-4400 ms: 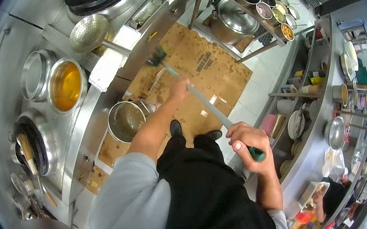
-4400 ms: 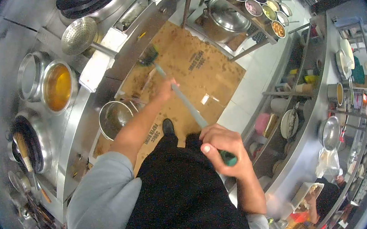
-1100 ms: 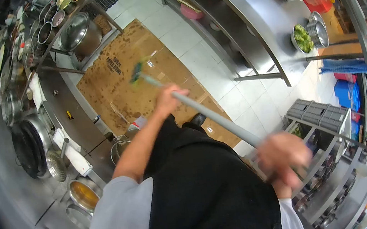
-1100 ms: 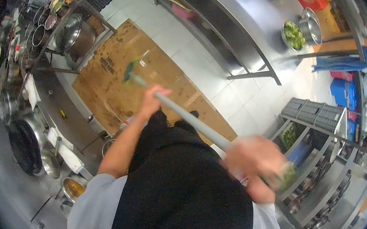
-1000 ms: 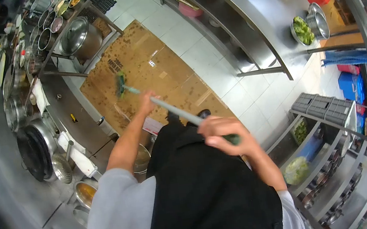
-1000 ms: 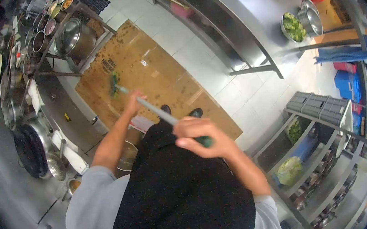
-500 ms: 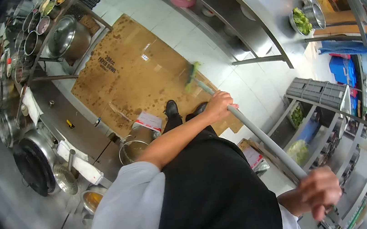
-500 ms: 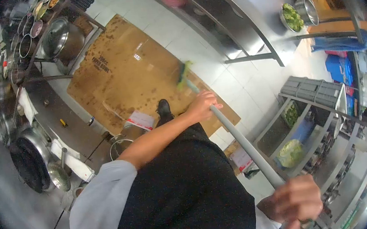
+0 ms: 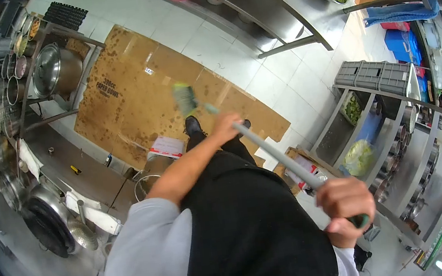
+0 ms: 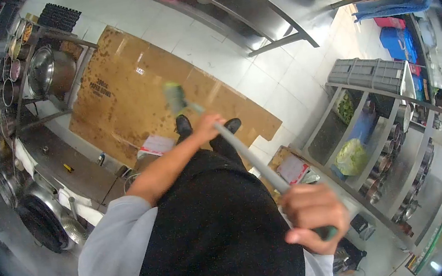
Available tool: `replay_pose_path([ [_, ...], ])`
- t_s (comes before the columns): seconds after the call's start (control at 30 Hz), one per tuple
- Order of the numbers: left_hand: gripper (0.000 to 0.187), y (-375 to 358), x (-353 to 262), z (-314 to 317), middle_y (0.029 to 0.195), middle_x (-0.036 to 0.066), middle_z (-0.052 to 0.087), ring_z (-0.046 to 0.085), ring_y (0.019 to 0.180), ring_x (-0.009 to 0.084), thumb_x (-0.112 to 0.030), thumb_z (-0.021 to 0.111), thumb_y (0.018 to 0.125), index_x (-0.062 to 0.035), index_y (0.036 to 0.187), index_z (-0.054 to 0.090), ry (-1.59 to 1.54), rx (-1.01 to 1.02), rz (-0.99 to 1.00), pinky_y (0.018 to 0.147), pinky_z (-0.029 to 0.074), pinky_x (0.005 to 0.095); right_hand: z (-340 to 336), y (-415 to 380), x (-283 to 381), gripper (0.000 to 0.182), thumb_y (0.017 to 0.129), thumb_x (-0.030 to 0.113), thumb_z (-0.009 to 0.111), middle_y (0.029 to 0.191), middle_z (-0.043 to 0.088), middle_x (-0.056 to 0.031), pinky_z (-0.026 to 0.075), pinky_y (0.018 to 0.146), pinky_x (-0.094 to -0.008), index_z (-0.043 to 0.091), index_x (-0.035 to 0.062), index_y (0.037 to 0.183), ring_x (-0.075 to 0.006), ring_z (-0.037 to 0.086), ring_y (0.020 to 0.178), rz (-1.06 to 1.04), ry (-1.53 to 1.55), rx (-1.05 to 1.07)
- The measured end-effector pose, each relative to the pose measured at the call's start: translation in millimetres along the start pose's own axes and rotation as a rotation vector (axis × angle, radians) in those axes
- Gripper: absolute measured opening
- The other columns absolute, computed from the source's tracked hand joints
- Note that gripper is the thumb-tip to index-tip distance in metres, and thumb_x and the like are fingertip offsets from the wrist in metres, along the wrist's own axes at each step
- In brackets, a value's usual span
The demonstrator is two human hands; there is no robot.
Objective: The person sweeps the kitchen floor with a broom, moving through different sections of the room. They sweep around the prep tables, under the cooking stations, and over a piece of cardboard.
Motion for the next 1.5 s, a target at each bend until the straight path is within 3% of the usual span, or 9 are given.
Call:
replay_pose_path([
  [0.17,0.039,77,-127,86,0.078,0.015,0.061,0.062,0.078,0.0387,-0.034,0.076,0.094,-0.0073,0.071,0.060,0.012,0.116,0.179,0.072,0.047,0.0515,-66,-36,51,0.054,0.099,0.037,0.077,0.060,0.059,-0.0077,0.052,0.048,-0.0344,0.057,0.0052,0.060,-0.0254,0.063,0.056,-0.262,-0.128,0.215],
  [0.37,0.040,55,-160,-40,0.075,0.015,0.061,0.062,0.076,0.0381,-0.031,0.083,0.090,-0.0051,0.070,0.059,-0.003,-0.315,0.127,0.069,0.046,0.0527,-116,-26,85,0.051,0.099,0.053,0.075,0.063,0.066,-0.0008,0.052,0.048,-0.0270,0.065,0.0143,0.068,-0.0212,0.070,0.059,-0.495,0.058,0.493],
  [0.57,0.037,-53,-48,-238,0.076,0.017,0.062,0.062,0.076,0.0416,-0.028,0.083,0.089,-0.0046,0.070,0.061,0.334,-0.705,-0.203,0.070,0.047,0.0532,-29,118,9,0.038,0.097,0.030,0.075,0.068,0.069,-0.0110,0.060,0.062,-0.0411,0.068,0.0038,0.070,-0.0348,0.074,0.071,-0.300,0.191,0.430],
  [0.7,0.032,-162,103,-343,0.084,0.017,0.066,0.064,0.081,0.0434,-0.026,0.086,0.085,-0.0041,0.072,0.066,0.157,-0.911,-0.520,0.072,0.049,0.0536,98,222,-46,0.029,0.095,0.022,0.072,0.073,0.070,-0.0126,0.060,0.072,-0.0452,0.068,0.0003,0.075,-0.0365,0.074,0.079,-0.201,0.315,0.450],
  [0.87,0.016,-260,173,-516,0.097,0.017,0.066,0.066,0.095,0.0378,-0.018,0.080,0.092,-0.0037,0.090,0.073,0.435,-1.104,-0.778,0.082,0.057,0.0472,280,335,-143,0.022,0.104,0.009,0.065,0.089,0.070,-0.0138,0.057,0.087,-0.0457,0.067,-0.0033,0.086,-0.0345,0.070,0.103,0.129,0.435,0.376],
  [1.07,0.013,-241,343,-574,0.107,0.017,0.063,0.068,0.090,0.0340,-0.018,0.066,0.104,-0.0057,0.105,0.067,-1.370,-1.760,-0.717,0.090,0.062,0.0461,392,448,-166,0.018,0.101,0.006,0.069,0.091,0.070,-0.0131,0.052,0.093,-0.0372,0.067,-0.0055,0.087,-0.0272,0.070,0.103,0.123,0.216,0.473],
  [1.17,0.020,-134,367,-585,0.100,0.015,0.064,0.067,0.087,0.0341,-0.021,0.069,0.102,-0.0038,0.091,0.066,-1.071,-1.245,-0.332,0.086,0.058,0.0468,359,499,-104,0.024,0.102,0.009,0.066,0.082,0.069,-0.0132,0.056,0.085,-0.0418,0.068,-0.0036,0.082,-0.0298,0.071,0.088,-0.066,0.109,0.430],
  [1.27,0.031,-54,184,-644,0.095,0.016,0.065,0.065,0.094,0.0376,-0.025,0.073,0.099,-0.0025,0.081,0.063,0.192,-0.950,-0.494,0.084,0.054,0.0504,343,529,-42,0.033,0.098,0.022,0.072,0.069,0.067,-0.0123,0.059,0.071,-0.0459,0.068,-0.0006,0.074,-0.0339,0.072,0.075,-0.217,0.182,0.490],
  [1.5,0.031,7,198,-675,0.095,0.018,0.064,0.062,0.100,0.0419,-0.028,0.073,0.098,-0.0037,0.082,0.063,0.125,-1.052,-0.482,0.087,0.051,0.0532,316,550,-33,0.036,0.095,0.013,0.071,0.063,0.057,-0.0089,0.053,0.064,-0.0404,0.058,-0.0021,0.066,-0.0293,0.064,0.065,-0.179,0.025,0.409],
])
Point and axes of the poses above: each hand's wrist, its own y-axis towards the middle knuckle, its own z-axis out of the palm, x = y × z, the point moved 8 cm from there along y, towards the middle knuckle
